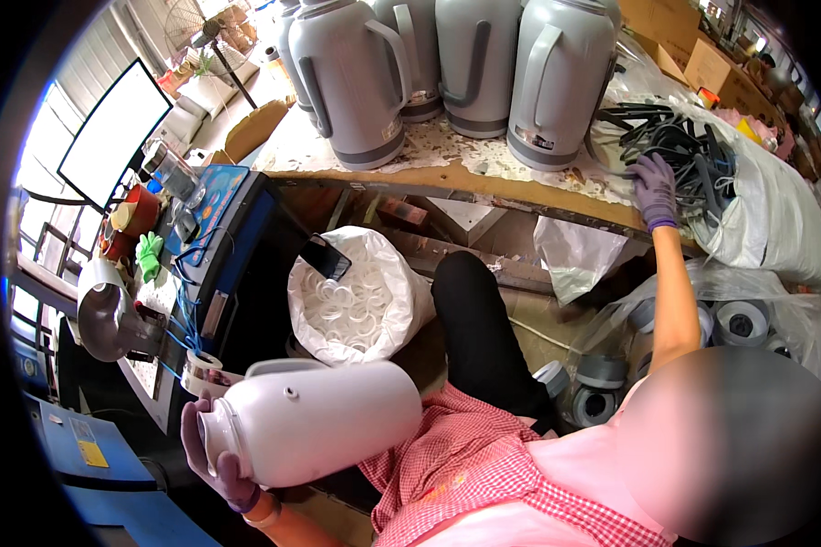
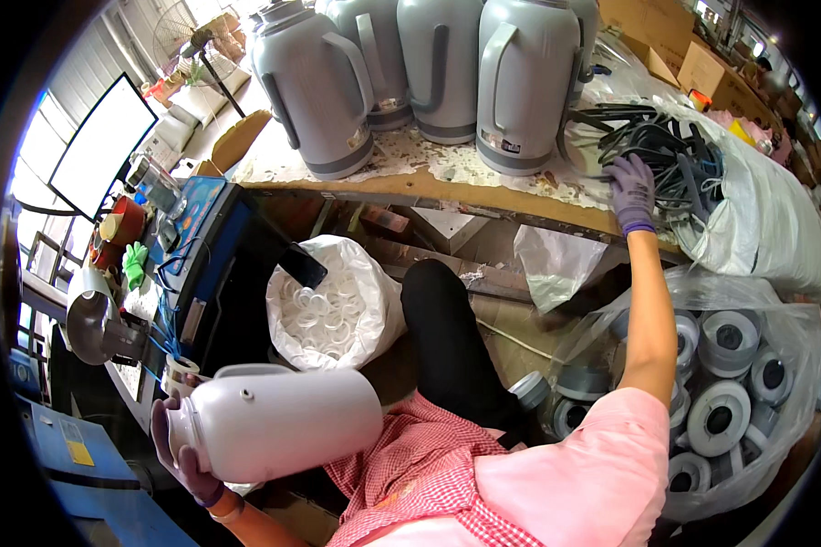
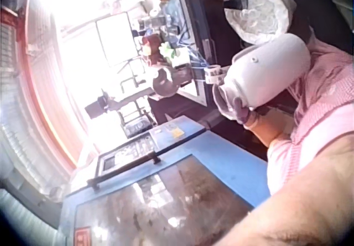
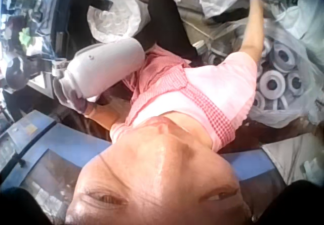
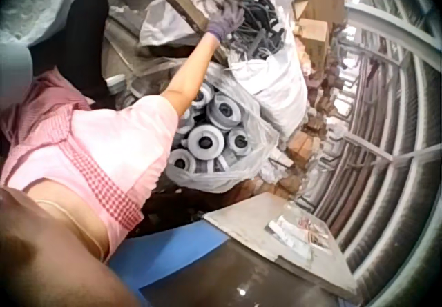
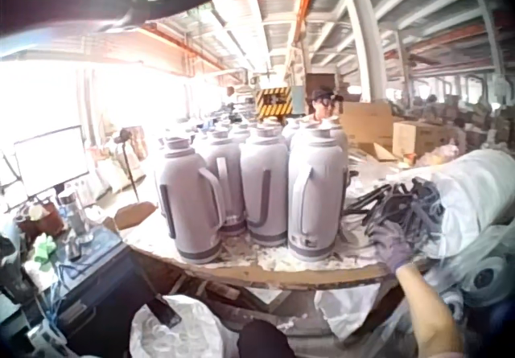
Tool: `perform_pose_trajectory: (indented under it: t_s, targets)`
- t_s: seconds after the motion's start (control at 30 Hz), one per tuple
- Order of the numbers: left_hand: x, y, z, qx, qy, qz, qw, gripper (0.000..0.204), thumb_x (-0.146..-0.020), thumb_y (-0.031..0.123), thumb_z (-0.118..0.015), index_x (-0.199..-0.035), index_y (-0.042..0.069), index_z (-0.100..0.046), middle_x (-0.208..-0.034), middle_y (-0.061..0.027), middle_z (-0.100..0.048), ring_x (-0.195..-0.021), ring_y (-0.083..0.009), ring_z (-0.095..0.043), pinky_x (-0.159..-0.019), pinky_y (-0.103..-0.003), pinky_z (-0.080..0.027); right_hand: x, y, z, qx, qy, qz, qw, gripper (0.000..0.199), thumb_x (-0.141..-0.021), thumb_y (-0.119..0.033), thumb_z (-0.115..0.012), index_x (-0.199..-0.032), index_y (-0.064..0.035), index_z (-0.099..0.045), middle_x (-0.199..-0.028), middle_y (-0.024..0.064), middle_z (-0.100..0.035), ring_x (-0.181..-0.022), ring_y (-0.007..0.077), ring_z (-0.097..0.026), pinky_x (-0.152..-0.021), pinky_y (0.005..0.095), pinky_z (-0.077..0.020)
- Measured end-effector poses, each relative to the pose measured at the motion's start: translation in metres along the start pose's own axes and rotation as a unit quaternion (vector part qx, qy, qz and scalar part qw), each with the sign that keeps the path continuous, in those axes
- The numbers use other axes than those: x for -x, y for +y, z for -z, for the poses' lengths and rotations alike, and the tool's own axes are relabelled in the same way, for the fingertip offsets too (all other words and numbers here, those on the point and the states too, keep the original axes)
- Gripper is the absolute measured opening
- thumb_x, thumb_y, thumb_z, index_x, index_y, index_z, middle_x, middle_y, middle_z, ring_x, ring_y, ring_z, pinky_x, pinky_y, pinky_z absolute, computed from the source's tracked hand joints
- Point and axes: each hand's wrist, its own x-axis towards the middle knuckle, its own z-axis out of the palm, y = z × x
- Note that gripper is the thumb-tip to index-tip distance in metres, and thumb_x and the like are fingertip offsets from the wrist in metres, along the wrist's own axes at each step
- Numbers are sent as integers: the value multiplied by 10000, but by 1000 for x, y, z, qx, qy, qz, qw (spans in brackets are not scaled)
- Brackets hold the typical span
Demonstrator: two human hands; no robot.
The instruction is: The person unpacks a large bag of grey plastic rings and places them on a table. They then pick up a white plastic container body and repeatedly insert the rings into the container's opening. The person also handles a grey handle and a white cap, placing them on the container.
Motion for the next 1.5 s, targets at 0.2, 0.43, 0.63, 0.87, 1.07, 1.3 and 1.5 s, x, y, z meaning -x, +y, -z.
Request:
perform_pose_trajectory:
  t_s: [0.2, 0.43, 0.63, 0.87, 1.07, 1.3, 1.5]
  targets:
    - [19, 10, -52, -142, -47, -126, 981, 1115, -688, 495, -804, -1492, -73, -280, -1213, -178, -532, -1195, -419, -530, -992, -528, -433, -4, -26, 7, -590, 209, -196, 755, 336, -937, -43, -648, -1272, -26, -634, -1153, 29, -672, -1029, 77, -597, -918, 230, -467]
    - [26, 35, -142, -264, -194, -289, 899, 580, -614, 319, -897, -993, -7, -603, -1037, -198, -655, -950, -369, -687, -799, -421, -575, 39, -242, 174, -622, 54, 294, 724, 258, -852, -18, -685, -1106, -59, -692, -1094, 95, -679, -1003, 244, -668, -901, 354, -529]
    - [40, 20, -103, -136, -210, -184, 950, 521, -578, 284, -928, -965, 106, -628, -1159, -249, -612, -932, -339, -693, -792, -381, -564, 41, -324, 221, -535, 14, 454, 712, 398, -802, -387, -724, -1125, -156, -692, -1217, 65, -600, -1185, 273, -544, -997, 437, -436]
    - [77, 6, -60, -90, -112, -149, 978, 902, -648, 379, -906, -1337, 44, -429, -1211, -215, -588, -1100, -365, -611, -930, -467, -499, 79, -368, 172, -807, -425, 120, 392, 265, -958, -231, -628, -1014, 15, -711, -690, 15, -629, -577, 83, -567, -606, 220, -462]
    - [111, 3, -56, -128, 34, -82, 988, 807, -582, 423, -881, -1164, -29, -551, -1065, -177, -614, -992, -320, -633, -881, -415, -526, 95, -452, 150, -897, -334, -286, -47, 233, -993, -320, -535, -986, -105, -624, -532, -110, -205, -426, 42, -209, -452, 235, -195]
    - [120, 10, -62, -135, -112, -165, 971, 980, -588, 291, -959, -1333, 106, -350, -1001, -177, -609, -857, -375, -644, -695, -492, -515, 116, -486, 192, -788, -495, -176, 320, 196, -997, -243, -522, -951, -60, -578, -615, -71, -382, -475, 27, -304, -444, 207, -230]
    - [119, -58, -45, 381, -92, 199, 898, 538, -867, 212, -713, -1304, 11, -471, -1240, -149, -556, -1117, -238, -583, -988, -327, -437, 116, -446, 155, -832, -527, -167, 51, 351, -1040, -380, -448, -974, -61, -580, -532, -83, -294, -439, 42, -266, -447, 219, -236]
